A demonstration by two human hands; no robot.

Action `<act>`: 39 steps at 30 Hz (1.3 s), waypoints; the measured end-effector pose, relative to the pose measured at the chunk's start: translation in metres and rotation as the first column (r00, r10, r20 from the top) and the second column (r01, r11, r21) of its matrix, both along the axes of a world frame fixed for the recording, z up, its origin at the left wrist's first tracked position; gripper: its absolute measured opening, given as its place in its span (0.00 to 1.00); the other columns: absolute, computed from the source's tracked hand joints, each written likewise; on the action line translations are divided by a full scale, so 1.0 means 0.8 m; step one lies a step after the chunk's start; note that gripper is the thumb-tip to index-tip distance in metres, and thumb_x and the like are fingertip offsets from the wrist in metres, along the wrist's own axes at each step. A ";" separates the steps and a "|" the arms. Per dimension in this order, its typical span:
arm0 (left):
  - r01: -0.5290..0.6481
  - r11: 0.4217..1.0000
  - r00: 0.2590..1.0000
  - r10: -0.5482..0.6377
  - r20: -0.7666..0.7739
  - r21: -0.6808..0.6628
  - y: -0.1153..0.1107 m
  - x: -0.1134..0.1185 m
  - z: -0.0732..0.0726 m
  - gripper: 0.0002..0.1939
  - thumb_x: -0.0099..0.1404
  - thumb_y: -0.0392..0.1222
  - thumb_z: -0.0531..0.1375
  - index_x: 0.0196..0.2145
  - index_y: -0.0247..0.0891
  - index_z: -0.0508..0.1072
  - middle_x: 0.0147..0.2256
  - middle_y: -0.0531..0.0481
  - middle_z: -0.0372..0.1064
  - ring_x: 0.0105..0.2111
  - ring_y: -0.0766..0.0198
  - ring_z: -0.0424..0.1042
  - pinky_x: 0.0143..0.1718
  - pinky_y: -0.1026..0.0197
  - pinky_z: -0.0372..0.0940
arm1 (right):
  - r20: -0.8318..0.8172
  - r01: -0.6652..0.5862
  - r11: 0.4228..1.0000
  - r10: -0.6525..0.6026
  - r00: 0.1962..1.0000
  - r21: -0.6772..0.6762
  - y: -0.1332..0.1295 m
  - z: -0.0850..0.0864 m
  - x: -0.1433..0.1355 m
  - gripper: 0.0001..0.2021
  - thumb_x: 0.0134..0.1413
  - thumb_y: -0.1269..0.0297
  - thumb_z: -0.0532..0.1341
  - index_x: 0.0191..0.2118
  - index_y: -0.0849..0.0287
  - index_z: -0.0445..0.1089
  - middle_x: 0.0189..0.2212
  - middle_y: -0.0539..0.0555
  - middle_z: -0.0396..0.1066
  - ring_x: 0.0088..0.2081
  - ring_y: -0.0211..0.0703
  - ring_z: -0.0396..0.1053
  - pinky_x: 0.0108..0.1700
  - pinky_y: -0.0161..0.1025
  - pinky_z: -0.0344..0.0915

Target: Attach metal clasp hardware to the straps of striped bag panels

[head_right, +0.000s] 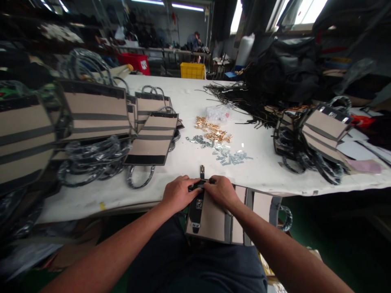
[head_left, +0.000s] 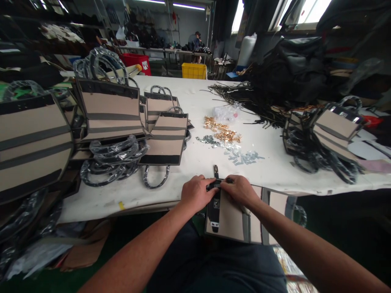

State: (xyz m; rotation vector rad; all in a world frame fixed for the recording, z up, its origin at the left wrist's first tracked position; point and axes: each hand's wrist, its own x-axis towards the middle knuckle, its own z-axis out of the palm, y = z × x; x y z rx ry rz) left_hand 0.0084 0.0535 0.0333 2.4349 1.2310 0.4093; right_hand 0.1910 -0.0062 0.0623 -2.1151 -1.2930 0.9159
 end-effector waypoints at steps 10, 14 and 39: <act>-0.014 1.000 0.999 0.014 0.030 0.003 -0.001 0.000 -0.004 0.18 0.70 0.56 0.65 0.56 0.58 0.80 0.40 0.54 0.78 0.45 0.57 0.76 0.41 0.59 0.66 | -0.041 0.041 0.999 -0.041 0.998 -0.005 -0.004 0.001 0.000 0.09 0.55 0.59 0.61 0.28 0.57 0.72 0.16 0.48 0.70 0.22 0.42 0.69 0.28 0.36 0.60; -0.009 1.000 1.000 0.009 0.017 0.001 0.000 0.000 -0.006 0.19 0.70 0.57 0.65 0.56 0.57 0.79 0.41 0.53 0.77 0.46 0.57 0.76 0.41 0.58 0.66 | -0.008 0.033 0.999 -0.033 0.999 -0.014 -0.003 0.003 -0.001 0.09 0.55 0.62 0.60 0.26 0.57 0.70 0.16 0.48 0.69 0.22 0.41 0.69 0.29 0.36 0.59; 0.021 0.990 0.989 -0.041 0.142 0.141 -0.002 0.014 -0.009 0.12 0.69 0.41 0.67 0.49 0.52 0.83 0.55 0.52 0.74 0.50 0.57 0.75 0.51 0.56 0.68 | 0.240 -0.129 0.983 0.094 0.966 0.134 -0.017 -0.025 0.000 0.09 0.59 0.62 0.63 0.42 0.52 0.79 0.37 0.53 0.82 0.40 0.49 0.79 0.43 0.39 0.66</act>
